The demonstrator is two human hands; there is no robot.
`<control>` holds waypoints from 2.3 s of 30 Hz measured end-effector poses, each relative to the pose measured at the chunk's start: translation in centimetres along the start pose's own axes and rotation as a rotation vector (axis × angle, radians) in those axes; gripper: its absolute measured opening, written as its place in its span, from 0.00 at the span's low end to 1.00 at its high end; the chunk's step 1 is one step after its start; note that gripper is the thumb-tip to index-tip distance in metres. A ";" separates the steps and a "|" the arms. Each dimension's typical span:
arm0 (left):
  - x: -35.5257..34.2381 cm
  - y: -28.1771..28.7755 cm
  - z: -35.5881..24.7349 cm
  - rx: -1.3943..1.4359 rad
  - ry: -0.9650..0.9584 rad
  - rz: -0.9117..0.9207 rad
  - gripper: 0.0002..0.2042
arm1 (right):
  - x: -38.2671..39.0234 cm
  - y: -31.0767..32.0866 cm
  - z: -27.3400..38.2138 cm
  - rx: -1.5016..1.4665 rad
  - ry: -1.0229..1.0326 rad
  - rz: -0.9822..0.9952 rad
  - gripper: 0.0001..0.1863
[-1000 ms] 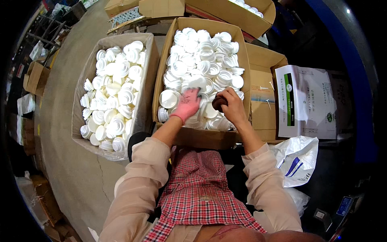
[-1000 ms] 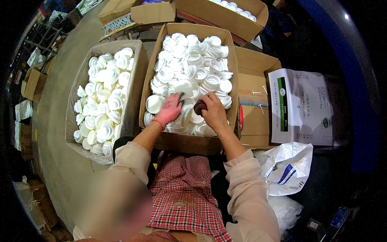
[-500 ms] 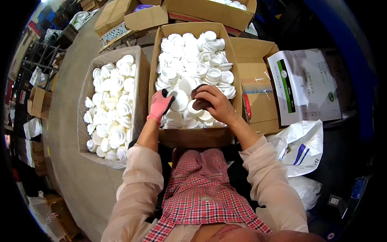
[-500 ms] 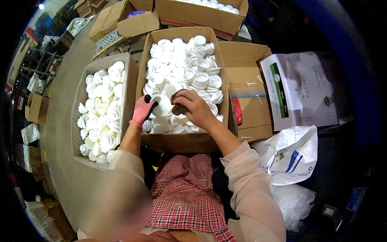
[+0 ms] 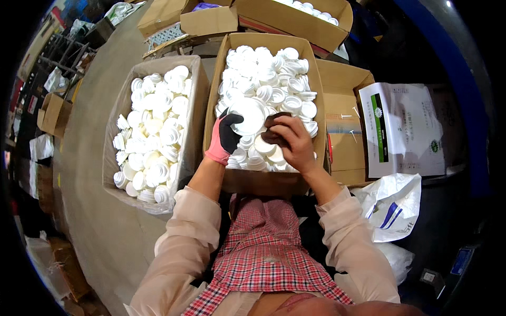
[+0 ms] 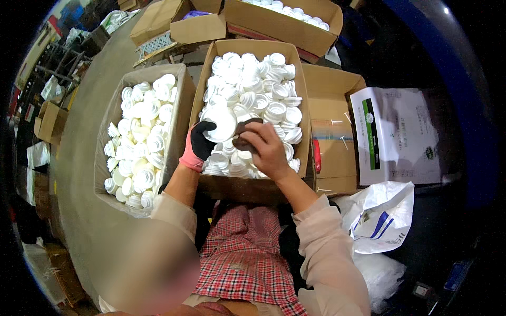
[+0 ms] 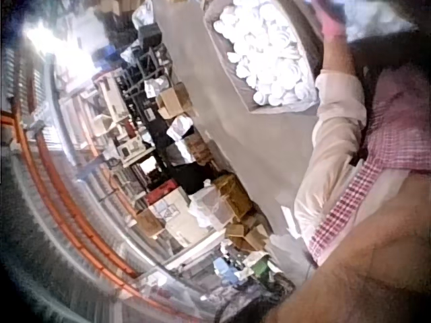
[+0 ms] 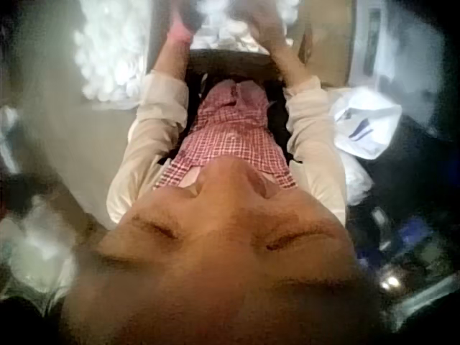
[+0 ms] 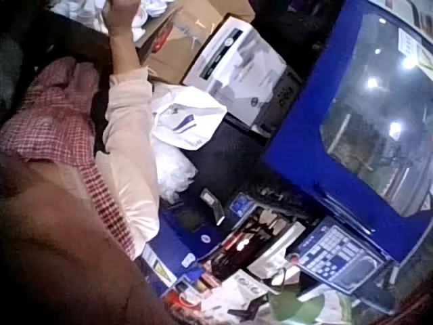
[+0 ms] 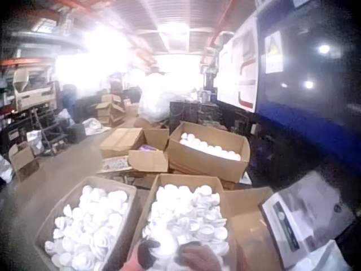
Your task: The person sits on the floor and repeatedly picks up white plastic cups and lids from cardboard boxes. They stack the cups and lids into small bundles and place them back into the boxes.
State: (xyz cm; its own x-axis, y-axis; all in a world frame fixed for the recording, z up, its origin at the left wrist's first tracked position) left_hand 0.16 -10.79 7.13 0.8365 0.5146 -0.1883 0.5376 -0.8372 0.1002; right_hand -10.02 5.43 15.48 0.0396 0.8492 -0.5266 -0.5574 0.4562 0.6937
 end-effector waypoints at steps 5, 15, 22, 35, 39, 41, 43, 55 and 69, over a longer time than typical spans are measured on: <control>0.3 -1.3 1.5 0.348 0.113 0.137 0.11 | -0.9 -1.0 -0.1 0.032 0.069 0.165 0.19; -0.9 -4.8 3.0 1.219 0.128 0.063 0.30 | -0.3 -4.9 3.3 -0.092 0.152 0.161 0.15; 0.6 -11.1 2.8 1.634 0.238 0.373 0.24 | -1.2 -3.5 2.8 0.008 0.081 0.027 0.19; -0.2 -0.6 3.8 1.378 0.151 -0.126 0.35 | 5.5 -12.9 -9.7 -0.197 -0.469 0.556 0.36; -0.6 -1.2 -1.1 1.594 -0.061 0.201 0.34 | 10.0 -9.5 -22.6 0.332 -1.069 0.718 0.41; -0.4 -0.7 -1.7 1.298 -0.098 0.196 0.31 | 12.2 -8.2 -26.1 0.493 -1.171 0.666 0.37; -0.3 0.1 -1.8 0.902 -0.102 0.159 0.30 | 13.8 -8.1 -28.1 0.599 -1.192 0.695 0.27; 0.5 -0.4 -6.6 0.174 -0.337 0.156 0.30 | -0.7 -3.9 -9.0 -0.746 -0.444 0.350 0.31; -0.6 -4.7 -2.4 0.360 -0.066 0.226 0.33 | -1.2 -2.3 -4.7 -1.013 -0.358 0.139 0.35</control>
State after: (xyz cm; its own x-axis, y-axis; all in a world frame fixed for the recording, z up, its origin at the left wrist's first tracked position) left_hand -2.59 -6.74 9.07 0.9143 0.3072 -0.2640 0.2602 -0.9449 -0.1986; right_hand -12.65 2.12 12.20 0.0713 0.9799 -0.1864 -0.9953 0.0575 -0.0786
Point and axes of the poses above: each hand's wrist, its own x-axis away from the middle knuckle, its own y-axis out of the back of the hand, z = x × y, the point moved 9 cm from there along -x, towards the middle knuckle, and after that the axes turned 13 degrees about z, right-handed, at the moved point
